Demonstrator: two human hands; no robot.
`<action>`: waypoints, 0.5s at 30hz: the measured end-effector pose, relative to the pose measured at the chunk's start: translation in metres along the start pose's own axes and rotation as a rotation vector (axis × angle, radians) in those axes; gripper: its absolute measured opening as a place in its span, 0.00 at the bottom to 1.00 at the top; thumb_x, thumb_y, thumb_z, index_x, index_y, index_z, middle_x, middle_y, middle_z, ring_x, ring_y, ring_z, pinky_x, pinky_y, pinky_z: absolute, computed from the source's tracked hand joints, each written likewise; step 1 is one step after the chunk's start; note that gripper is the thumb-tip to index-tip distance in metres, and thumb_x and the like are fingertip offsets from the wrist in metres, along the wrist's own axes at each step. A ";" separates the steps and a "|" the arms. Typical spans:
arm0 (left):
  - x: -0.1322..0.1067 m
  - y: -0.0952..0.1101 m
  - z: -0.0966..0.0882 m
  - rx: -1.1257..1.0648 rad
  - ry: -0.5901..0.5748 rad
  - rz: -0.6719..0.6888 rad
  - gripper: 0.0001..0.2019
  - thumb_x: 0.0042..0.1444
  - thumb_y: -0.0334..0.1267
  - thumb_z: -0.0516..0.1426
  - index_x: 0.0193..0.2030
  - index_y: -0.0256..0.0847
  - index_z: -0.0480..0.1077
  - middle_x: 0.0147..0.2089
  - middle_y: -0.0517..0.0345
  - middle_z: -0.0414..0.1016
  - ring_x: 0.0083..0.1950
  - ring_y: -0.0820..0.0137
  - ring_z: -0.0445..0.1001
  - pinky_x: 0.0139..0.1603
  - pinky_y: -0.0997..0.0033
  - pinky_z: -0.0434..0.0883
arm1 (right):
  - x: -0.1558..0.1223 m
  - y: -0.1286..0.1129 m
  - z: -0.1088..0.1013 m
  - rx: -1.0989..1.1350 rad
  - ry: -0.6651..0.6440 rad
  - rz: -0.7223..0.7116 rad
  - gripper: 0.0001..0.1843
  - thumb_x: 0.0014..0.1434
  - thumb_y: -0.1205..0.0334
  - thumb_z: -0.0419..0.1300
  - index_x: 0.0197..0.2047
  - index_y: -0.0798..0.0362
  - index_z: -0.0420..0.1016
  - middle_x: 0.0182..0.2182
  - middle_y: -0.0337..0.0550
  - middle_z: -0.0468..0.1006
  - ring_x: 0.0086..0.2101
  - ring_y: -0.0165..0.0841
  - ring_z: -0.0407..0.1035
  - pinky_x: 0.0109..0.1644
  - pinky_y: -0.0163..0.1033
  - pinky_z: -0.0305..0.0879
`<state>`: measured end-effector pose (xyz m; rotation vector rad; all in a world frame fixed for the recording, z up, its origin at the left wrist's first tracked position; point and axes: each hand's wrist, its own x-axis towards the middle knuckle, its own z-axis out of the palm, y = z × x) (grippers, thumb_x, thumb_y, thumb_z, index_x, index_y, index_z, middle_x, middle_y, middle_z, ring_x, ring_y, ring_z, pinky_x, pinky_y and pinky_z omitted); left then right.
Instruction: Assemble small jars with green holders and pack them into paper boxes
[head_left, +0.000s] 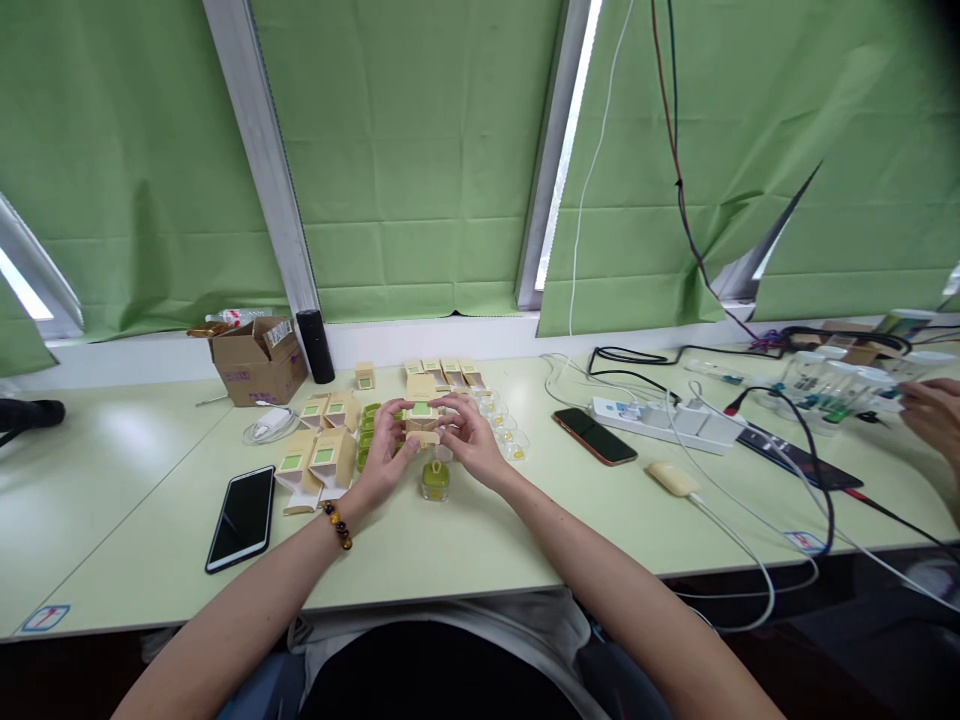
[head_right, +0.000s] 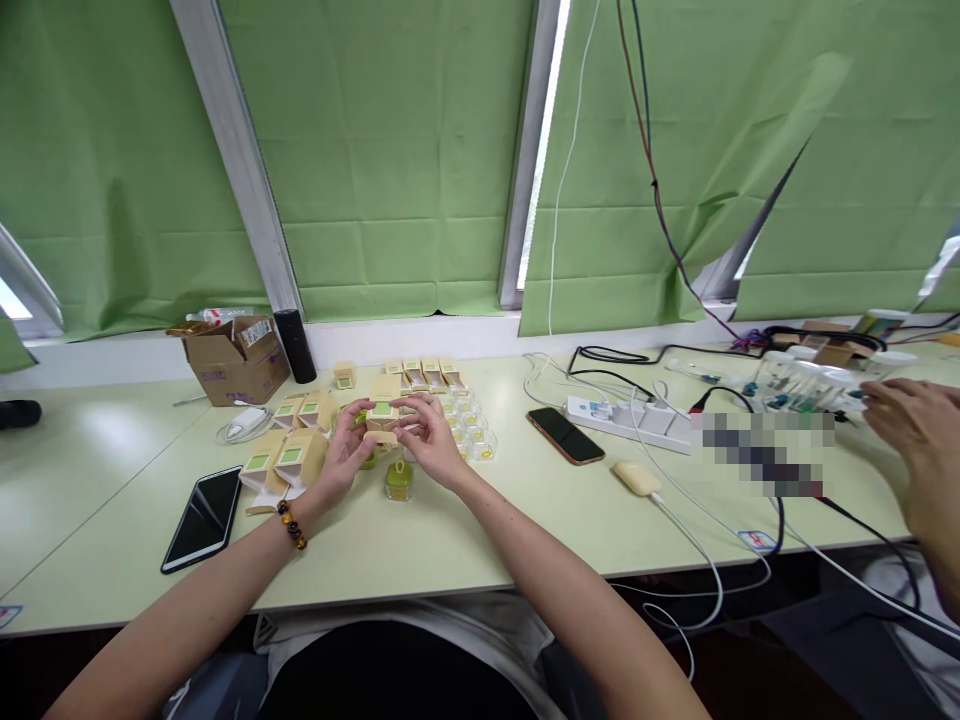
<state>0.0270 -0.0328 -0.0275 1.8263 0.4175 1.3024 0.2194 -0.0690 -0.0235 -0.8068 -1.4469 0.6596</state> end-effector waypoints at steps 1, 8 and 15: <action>0.000 0.000 0.000 -0.022 0.002 -0.011 0.26 0.68 0.53 0.61 0.67 0.46 0.64 0.64 0.45 0.67 0.55 0.63 0.77 0.54 0.62 0.77 | -0.001 0.000 0.000 0.003 -0.013 -0.002 0.22 0.62 0.47 0.70 0.58 0.42 0.78 0.61 0.48 0.62 0.43 0.33 0.77 0.52 0.46 0.81; 0.001 0.005 0.003 -0.075 0.043 -0.034 0.20 0.69 0.51 0.60 0.60 0.46 0.64 0.53 0.52 0.70 0.48 0.68 0.74 0.46 0.69 0.75 | -0.004 -0.003 0.000 0.016 -0.061 -0.006 0.24 0.63 0.43 0.71 0.58 0.42 0.79 0.61 0.48 0.60 0.46 0.34 0.75 0.56 0.48 0.78; 0.002 0.005 0.004 -0.055 0.072 -0.024 0.17 0.69 0.49 0.60 0.58 0.47 0.65 0.58 0.51 0.68 0.47 0.69 0.74 0.44 0.70 0.75 | -0.004 -0.003 0.001 0.019 -0.073 -0.020 0.25 0.62 0.43 0.72 0.58 0.41 0.79 0.61 0.48 0.60 0.48 0.35 0.73 0.56 0.47 0.77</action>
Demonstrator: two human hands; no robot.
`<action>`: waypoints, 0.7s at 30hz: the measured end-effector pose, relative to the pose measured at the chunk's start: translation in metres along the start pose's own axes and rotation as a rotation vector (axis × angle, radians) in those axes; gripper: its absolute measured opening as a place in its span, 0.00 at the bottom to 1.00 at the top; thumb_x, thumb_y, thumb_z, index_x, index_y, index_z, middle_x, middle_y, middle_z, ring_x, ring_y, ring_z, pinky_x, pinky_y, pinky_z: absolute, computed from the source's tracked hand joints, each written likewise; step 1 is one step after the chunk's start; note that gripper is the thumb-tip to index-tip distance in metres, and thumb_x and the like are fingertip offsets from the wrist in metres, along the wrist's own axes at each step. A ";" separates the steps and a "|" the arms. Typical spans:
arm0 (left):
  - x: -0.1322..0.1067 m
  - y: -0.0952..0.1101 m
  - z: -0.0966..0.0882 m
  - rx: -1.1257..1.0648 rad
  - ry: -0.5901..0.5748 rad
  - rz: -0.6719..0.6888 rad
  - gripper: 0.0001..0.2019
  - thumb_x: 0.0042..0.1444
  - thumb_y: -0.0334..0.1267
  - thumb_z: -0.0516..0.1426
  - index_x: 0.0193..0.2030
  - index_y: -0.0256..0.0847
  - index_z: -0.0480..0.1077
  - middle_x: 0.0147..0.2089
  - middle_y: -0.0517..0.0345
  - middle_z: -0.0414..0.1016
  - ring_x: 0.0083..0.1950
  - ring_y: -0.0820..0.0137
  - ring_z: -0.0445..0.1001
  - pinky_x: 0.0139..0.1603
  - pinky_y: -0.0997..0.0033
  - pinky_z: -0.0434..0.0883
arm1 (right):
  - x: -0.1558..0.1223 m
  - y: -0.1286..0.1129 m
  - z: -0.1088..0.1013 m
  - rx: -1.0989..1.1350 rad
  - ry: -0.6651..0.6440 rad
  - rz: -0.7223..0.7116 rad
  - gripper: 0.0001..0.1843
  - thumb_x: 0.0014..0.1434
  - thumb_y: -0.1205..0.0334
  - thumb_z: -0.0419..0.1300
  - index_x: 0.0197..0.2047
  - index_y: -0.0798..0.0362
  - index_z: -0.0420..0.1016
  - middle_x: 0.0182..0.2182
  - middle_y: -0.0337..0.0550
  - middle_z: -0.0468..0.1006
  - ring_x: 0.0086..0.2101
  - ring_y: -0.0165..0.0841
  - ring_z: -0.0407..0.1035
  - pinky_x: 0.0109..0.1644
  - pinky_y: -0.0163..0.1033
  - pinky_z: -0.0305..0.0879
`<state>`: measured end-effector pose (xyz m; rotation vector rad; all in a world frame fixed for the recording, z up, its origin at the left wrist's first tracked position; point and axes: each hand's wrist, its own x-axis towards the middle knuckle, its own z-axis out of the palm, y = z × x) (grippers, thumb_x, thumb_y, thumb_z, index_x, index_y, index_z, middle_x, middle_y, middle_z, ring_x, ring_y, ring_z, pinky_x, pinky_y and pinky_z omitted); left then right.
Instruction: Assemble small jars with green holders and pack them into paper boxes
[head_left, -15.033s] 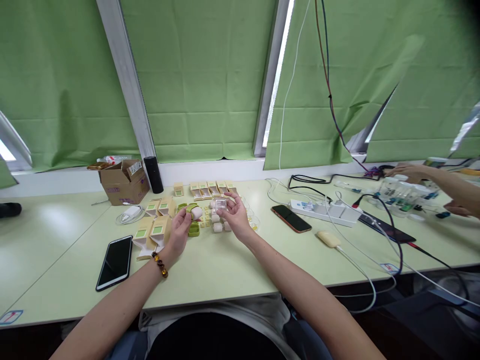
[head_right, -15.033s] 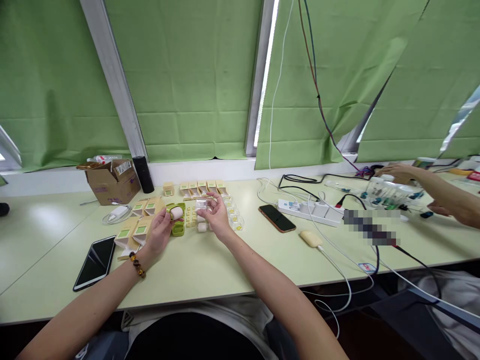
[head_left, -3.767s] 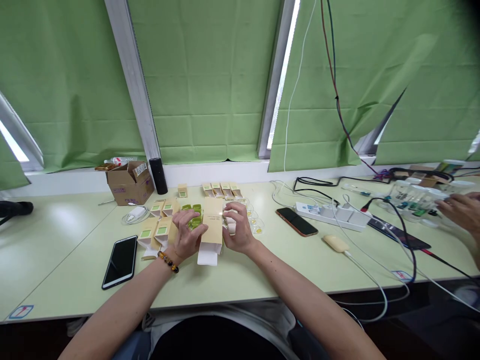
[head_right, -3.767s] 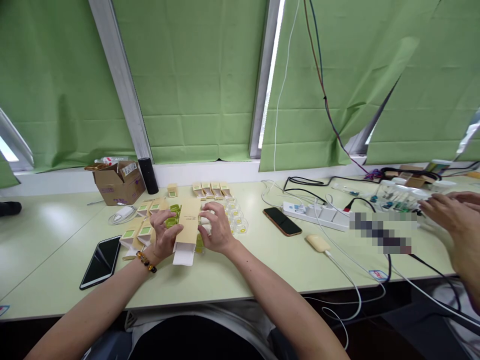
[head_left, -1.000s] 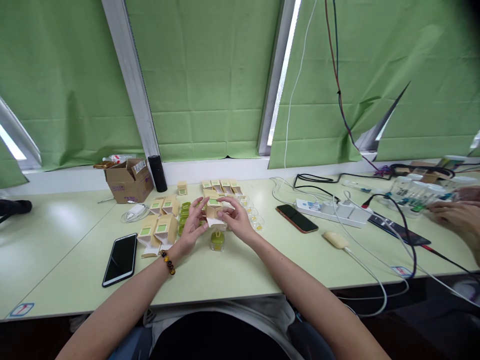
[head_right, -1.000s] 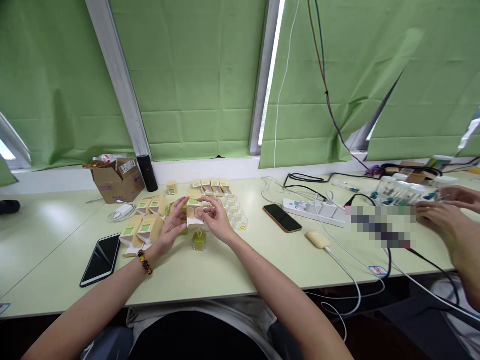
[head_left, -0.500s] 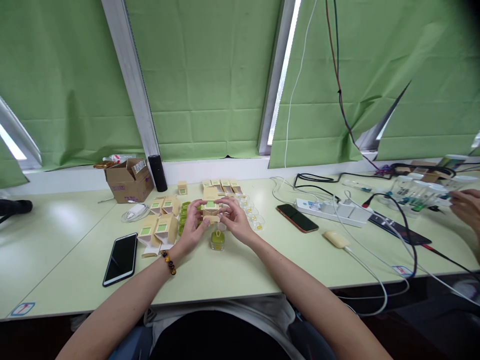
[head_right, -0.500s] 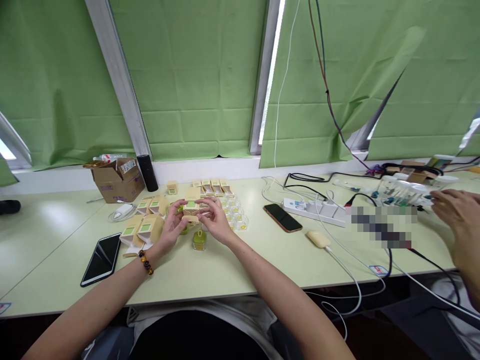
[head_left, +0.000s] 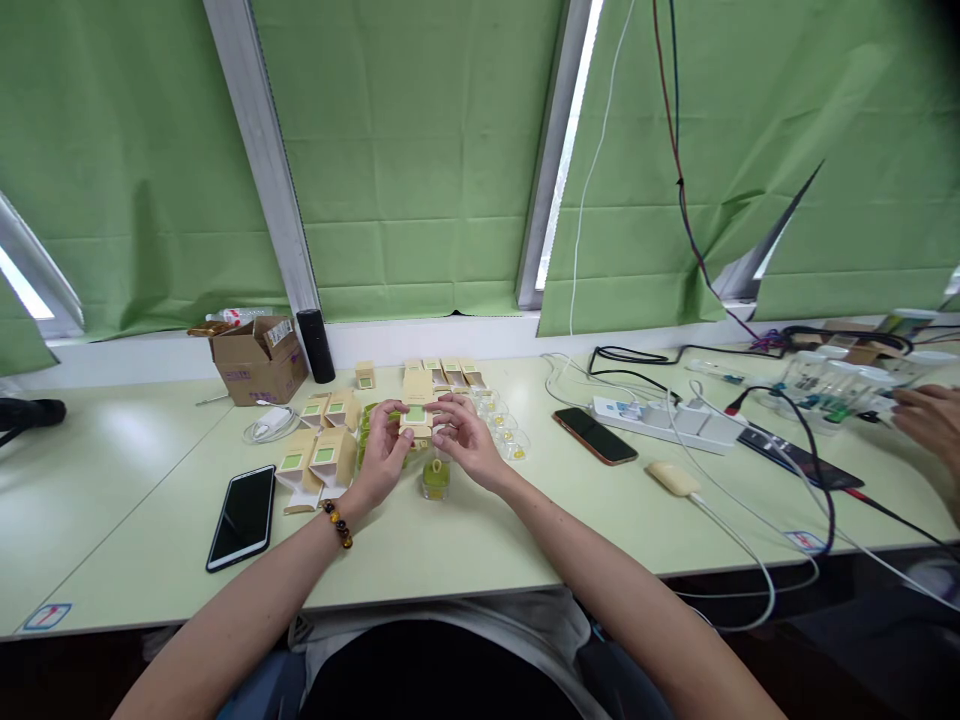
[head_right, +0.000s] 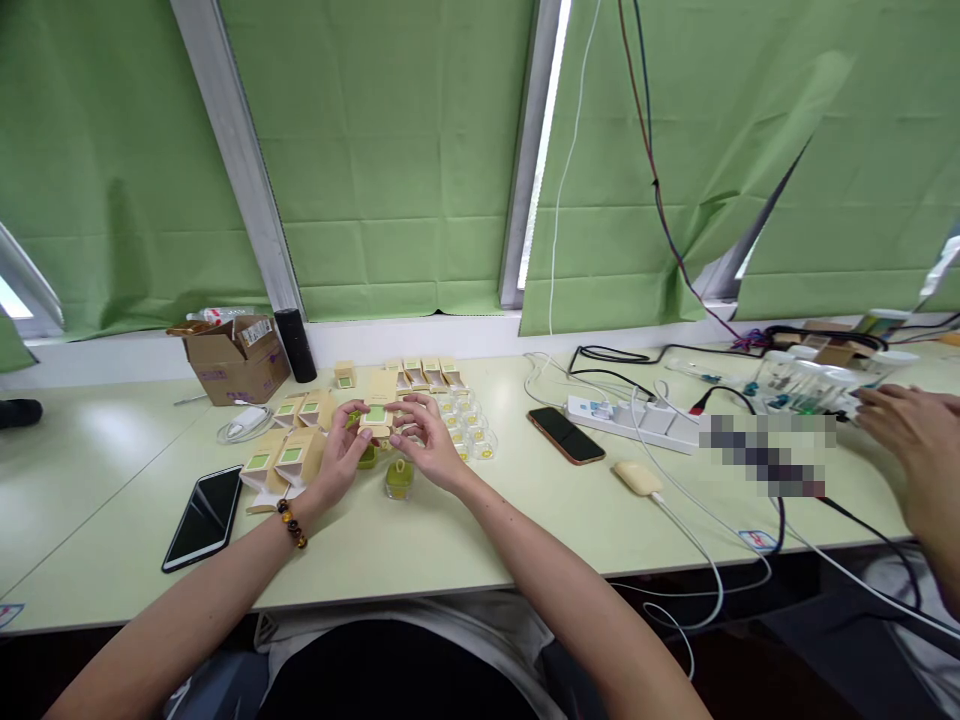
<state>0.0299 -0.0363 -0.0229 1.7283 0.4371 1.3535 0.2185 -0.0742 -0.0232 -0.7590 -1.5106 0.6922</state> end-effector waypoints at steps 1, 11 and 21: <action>0.000 -0.001 0.000 0.011 0.004 0.006 0.16 0.69 0.49 0.60 0.58 0.47 0.65 0.59 0.51 0.67 0.47 0.70 0.74 0.44 0.70 0.75 | 0.000 0.000 0.000 -0.003 0.001 0.000 0.25 0.61 0.43 0.73 0.58 0.41 0.79 0.61 0.48 0.60 0.48 0.35 0.73 0.55 0.47 0.77; -0.001 -0.009 -0.002 0.199 0.039 0.065 0.16 0.71 0.49 0.58 0.60 0.47 0.68 0.63 0.48 0.63 0.48 0.68 0.74 0.47 0.66 0.78 | 0.001 0.000 0.003 -0.011 0.043 0.020 0.26 0.58 0.44 0.75 0.57 0.41 0.79 0.61 0.47 0.60 0.46 0.33 0.73 0.52 0.46 0.78; -0.003 0.000 -0.005 0.314 -0.005 0.102 0.20 0.69 0.50 0.60 0.64 0.49 0.71 0.69 0.46 0.58 0.65 0.58 0.70 0.58 0.59 0.77 | 0.000 -0.001 0.003 -0.008 0.037 0.023 0.25 0.59 0.44 0.74 0.57 0.41 0.79 0.61 0.47 0.61 0.46 0.34 0.73 0.53 0.46 0.77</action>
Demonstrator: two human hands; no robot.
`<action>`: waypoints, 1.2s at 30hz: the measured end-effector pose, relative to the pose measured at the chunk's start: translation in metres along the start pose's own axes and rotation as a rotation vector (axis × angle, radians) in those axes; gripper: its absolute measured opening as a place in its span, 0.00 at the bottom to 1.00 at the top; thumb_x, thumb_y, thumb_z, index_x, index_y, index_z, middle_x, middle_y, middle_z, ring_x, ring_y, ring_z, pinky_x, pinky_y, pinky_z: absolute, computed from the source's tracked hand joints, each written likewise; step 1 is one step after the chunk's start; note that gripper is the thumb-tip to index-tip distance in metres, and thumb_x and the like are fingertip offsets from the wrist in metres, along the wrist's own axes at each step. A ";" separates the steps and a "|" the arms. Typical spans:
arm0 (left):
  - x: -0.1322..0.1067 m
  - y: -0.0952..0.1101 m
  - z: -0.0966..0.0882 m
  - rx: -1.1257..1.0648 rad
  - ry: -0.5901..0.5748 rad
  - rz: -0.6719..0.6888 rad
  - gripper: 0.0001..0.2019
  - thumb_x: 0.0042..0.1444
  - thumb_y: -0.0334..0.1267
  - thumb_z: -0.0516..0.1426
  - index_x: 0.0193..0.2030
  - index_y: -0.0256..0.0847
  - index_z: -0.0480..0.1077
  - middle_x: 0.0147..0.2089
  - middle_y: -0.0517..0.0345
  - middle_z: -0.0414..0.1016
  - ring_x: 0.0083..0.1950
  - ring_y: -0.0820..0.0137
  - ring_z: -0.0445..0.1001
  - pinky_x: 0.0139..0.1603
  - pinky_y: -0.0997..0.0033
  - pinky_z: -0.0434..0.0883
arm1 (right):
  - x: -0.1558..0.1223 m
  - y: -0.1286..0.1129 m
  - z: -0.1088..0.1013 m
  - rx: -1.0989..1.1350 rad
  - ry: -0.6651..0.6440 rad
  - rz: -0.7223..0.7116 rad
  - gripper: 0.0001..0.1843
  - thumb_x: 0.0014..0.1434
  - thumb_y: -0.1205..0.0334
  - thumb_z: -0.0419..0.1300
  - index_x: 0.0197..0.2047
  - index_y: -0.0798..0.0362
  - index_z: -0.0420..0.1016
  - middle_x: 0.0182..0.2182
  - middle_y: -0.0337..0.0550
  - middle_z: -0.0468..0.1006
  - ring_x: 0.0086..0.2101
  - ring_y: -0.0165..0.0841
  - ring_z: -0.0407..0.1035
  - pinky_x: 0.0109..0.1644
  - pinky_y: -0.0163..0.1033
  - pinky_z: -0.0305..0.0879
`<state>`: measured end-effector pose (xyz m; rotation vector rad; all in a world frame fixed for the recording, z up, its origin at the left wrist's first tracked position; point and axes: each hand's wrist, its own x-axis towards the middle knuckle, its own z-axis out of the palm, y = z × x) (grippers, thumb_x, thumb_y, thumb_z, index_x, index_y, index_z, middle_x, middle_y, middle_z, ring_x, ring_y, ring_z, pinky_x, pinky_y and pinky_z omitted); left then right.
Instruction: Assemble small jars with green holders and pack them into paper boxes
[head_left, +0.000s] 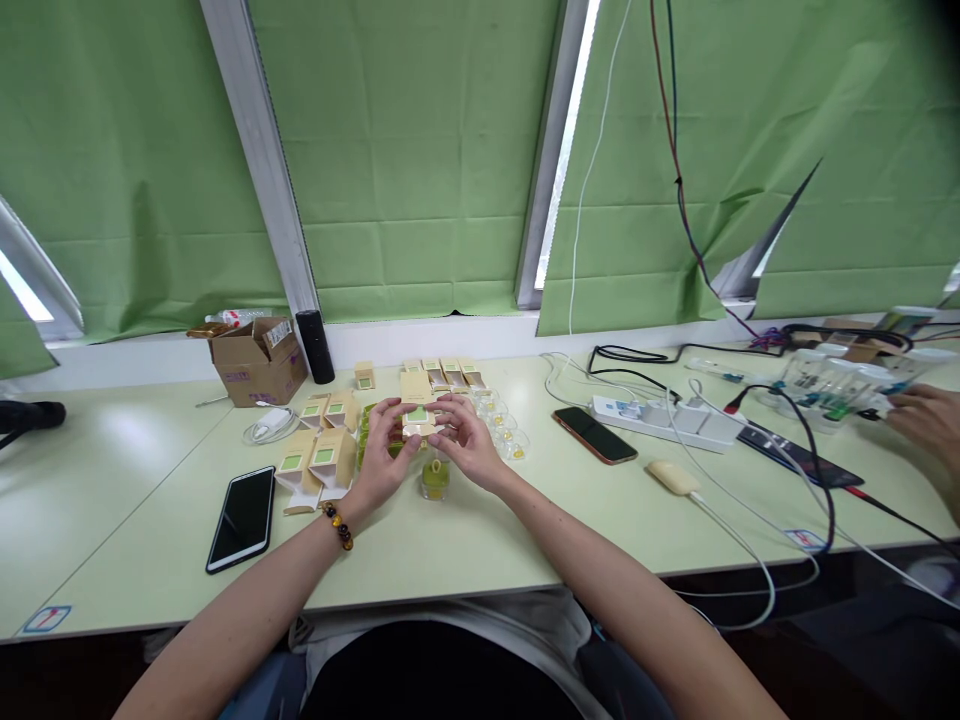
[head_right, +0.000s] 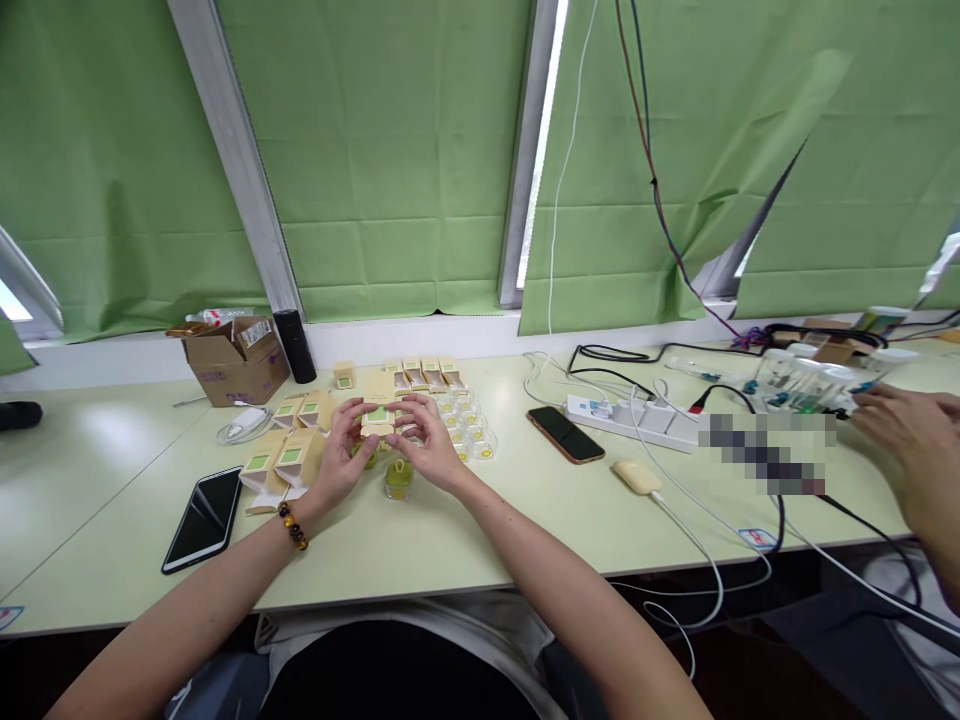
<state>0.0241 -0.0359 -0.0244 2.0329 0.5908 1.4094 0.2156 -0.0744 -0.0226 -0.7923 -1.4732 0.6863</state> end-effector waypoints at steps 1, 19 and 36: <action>0.000 0.000 0.000 0.000 0.002 -0.002 0.20 0.69 0.50 0.60 0.64 0.49 0.71 0.69 0.46 0.58 0.65 0.58 0.70 0.58 0.59 0.77 | 0.000 0.000 0.000 -0.002 -0.001 0.001 0.25 0.59 0.44 0.74 0.57 0.41 0.79 0.61 0.47 0.61 0.47 0.34 0.73 0.53 0.46 0.77; -0.004 0.006 0.002 0.079 -0.028 0.029 0.18 0.69 0.46 0.60 0.63 0.49 0.69 0.70 0.44 0.56 0.71 0.53 0.62 0.59 0.56 0.74 | -0.003 0.001 0.001 -0.008 -0.026 -0.005 0.20 0.65 0.46 0.68 0.57 0.41 0.77 0.61 0.47 0.61 0.52 0.38 0.69 0.50 0.43 0.77; -0.003 0.005 0.004 0.069 0.008 0.019 0.13 0.70 0.39 0.55 0.59 0.46 0.70 0.67 0.43 0.59 0.75 0.53 0.59 0.62 0.55 0.73 | -0.007 -0.007 0.005 -0.104 -0.042 -0.031 0.17 0.69 0.49 0.64 0.58 0.40 0.77 0.61 0.48 0.60 0.54 0.38 0.68 0.54 0.46 0.76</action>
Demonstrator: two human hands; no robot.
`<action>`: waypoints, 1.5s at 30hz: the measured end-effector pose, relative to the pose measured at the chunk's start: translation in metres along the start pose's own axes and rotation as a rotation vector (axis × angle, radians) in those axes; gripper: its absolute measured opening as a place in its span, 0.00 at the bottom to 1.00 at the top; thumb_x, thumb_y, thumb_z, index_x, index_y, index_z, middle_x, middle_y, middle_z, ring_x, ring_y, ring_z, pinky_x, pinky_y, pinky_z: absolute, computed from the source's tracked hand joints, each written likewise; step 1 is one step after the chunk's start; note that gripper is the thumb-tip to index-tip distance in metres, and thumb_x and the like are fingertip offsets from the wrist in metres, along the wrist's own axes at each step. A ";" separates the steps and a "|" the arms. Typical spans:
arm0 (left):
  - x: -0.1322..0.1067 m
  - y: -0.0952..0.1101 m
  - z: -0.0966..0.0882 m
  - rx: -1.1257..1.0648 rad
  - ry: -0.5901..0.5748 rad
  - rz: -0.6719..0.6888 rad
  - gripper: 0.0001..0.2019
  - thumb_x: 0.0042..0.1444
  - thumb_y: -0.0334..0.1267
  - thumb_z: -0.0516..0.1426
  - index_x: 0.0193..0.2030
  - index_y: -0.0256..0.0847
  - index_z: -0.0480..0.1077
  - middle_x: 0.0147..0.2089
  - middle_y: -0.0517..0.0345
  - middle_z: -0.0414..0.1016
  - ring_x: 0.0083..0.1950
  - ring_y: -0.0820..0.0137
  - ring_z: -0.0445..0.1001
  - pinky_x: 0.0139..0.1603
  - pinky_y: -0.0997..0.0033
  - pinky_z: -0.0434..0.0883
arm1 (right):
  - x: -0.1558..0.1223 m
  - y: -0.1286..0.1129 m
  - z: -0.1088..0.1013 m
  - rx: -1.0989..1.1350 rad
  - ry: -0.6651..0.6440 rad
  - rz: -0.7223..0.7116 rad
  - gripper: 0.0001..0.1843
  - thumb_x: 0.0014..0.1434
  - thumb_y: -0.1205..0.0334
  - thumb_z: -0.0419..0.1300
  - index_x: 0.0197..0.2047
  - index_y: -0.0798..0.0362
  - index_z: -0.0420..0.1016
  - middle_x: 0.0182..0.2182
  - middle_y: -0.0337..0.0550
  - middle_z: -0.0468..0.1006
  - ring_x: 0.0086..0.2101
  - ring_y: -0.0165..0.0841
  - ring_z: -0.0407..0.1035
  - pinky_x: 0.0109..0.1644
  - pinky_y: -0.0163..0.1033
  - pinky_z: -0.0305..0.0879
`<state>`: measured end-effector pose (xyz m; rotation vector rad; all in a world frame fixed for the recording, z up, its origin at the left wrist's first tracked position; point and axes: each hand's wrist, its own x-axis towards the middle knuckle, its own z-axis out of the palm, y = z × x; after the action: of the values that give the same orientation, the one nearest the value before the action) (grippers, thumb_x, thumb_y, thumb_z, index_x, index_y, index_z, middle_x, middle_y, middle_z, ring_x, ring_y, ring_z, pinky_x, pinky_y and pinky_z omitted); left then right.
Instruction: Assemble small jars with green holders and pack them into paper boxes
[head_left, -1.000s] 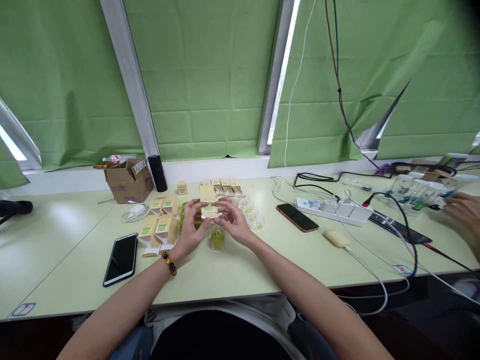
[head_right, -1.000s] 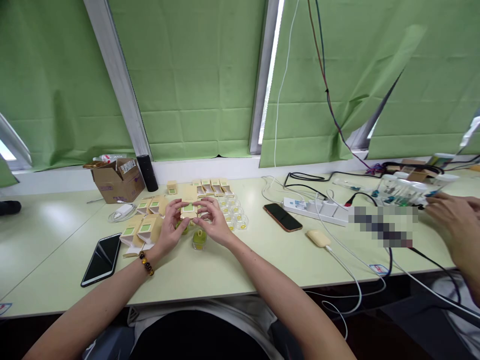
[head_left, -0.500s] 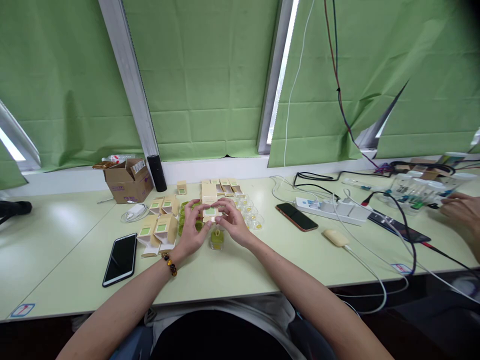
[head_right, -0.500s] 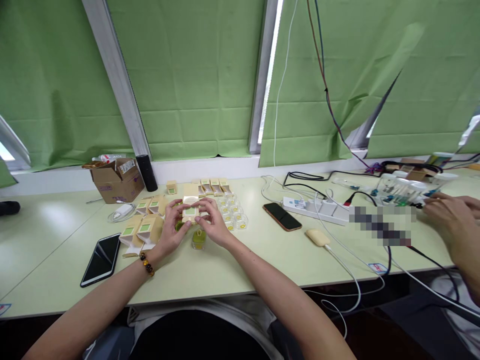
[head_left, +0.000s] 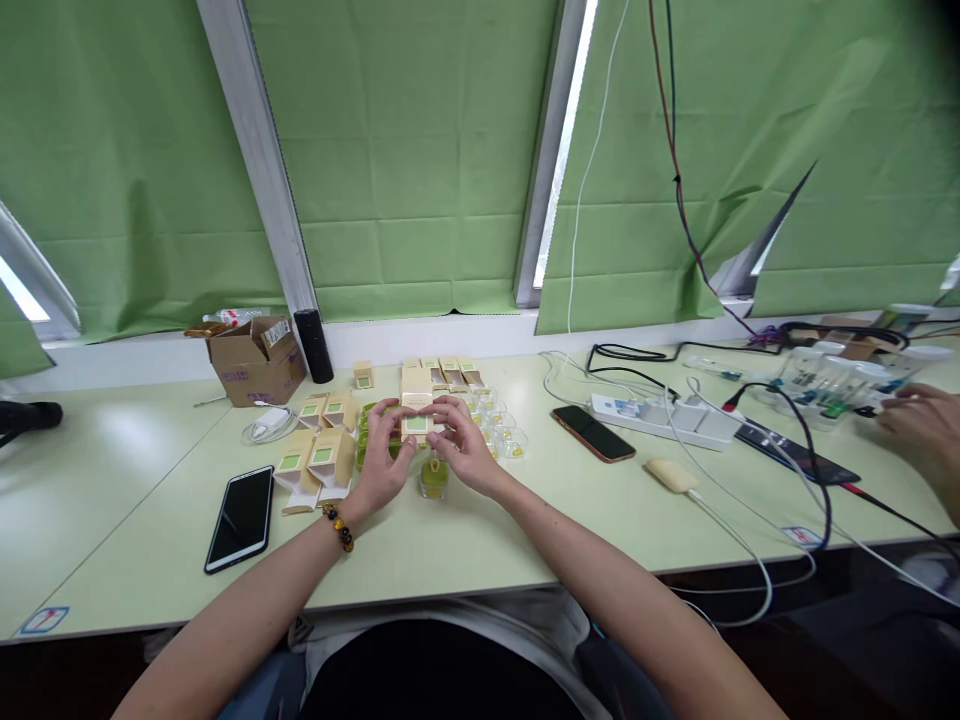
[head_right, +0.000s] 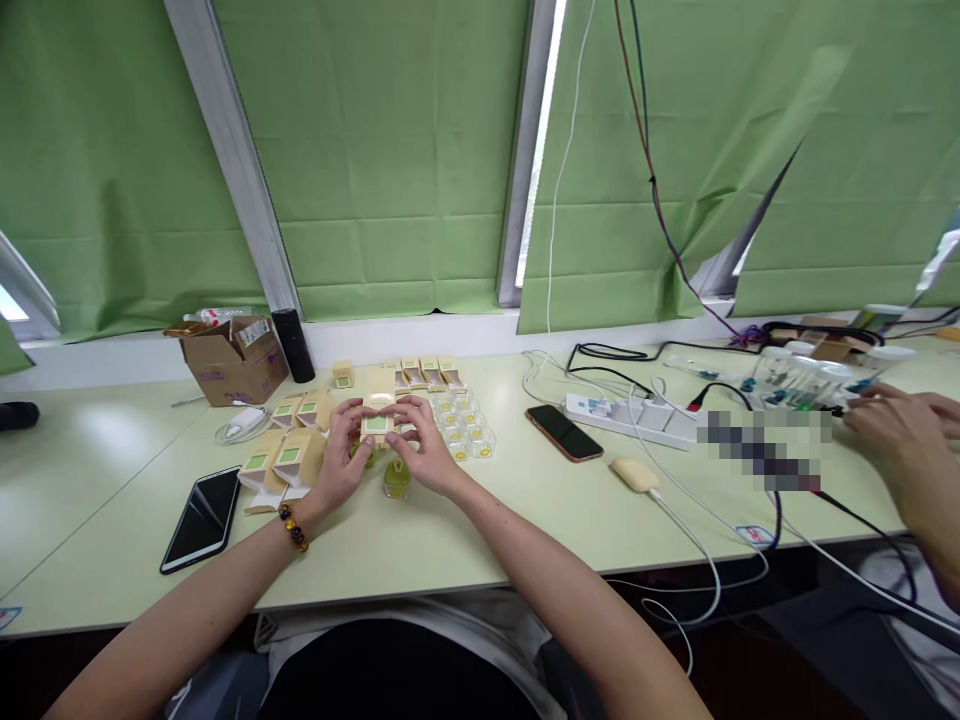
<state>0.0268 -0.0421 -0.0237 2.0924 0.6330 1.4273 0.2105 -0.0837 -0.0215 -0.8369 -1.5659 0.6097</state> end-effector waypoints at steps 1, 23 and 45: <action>0.000 0.000 0.000 0.003 0.004 -0.001 0.13 0.71 0.40 0.55 0.60 0.46 0.70 0.67 0.44 0.59 0.74 0.54 0.59 0.62 0.55 0.73 | 0.000 -0.001 0.000 -0.002 -0.001 0.000 0.18 0.69 0.48 0.64 0.59 0.40 0.77 0.61 0.48 0.60 0.53 0.38 0.69 0.54 0.46 0.76; 0.001 -0.010 0.002 -0.031 0.062 0.011 0.12 0.69 0.44 0.60 0.57 0.48 0.75 0.68 0.45 0.59 0.64 0.57 0.72 0.53 0.57 0.79 | 0.003 0.009 0.001 0.031 0.069 -0.017 0.18 0.65 0.47 0.69 0.57 0.40 0.82 0.59 0.47 0.61 0.46 0.33 0.72 0.49 0.44 0.80; 0.005 -0.012 0.003 -0.185 0.105 -0.099 0.33 0.66 0.53 0.63 0.70 0.48 0.54 0.64 0.44 0.71 0.60 0.59 0.76 0.60 0.56 0.76 | -0.004 0.017 0.004 -0.616 -0.061 -0.372 0.21 0.63 0.68 0.64 0.54 0.36 0.84 0.58 0.50 0.66 0.60 0.53 0.61 0.61 0.64 0.71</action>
<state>0.0300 -0.0300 -0.0291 1.8290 0.6113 1.4879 0.2100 -0.0762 -0.0374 -0.9410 -1.9383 -0.1333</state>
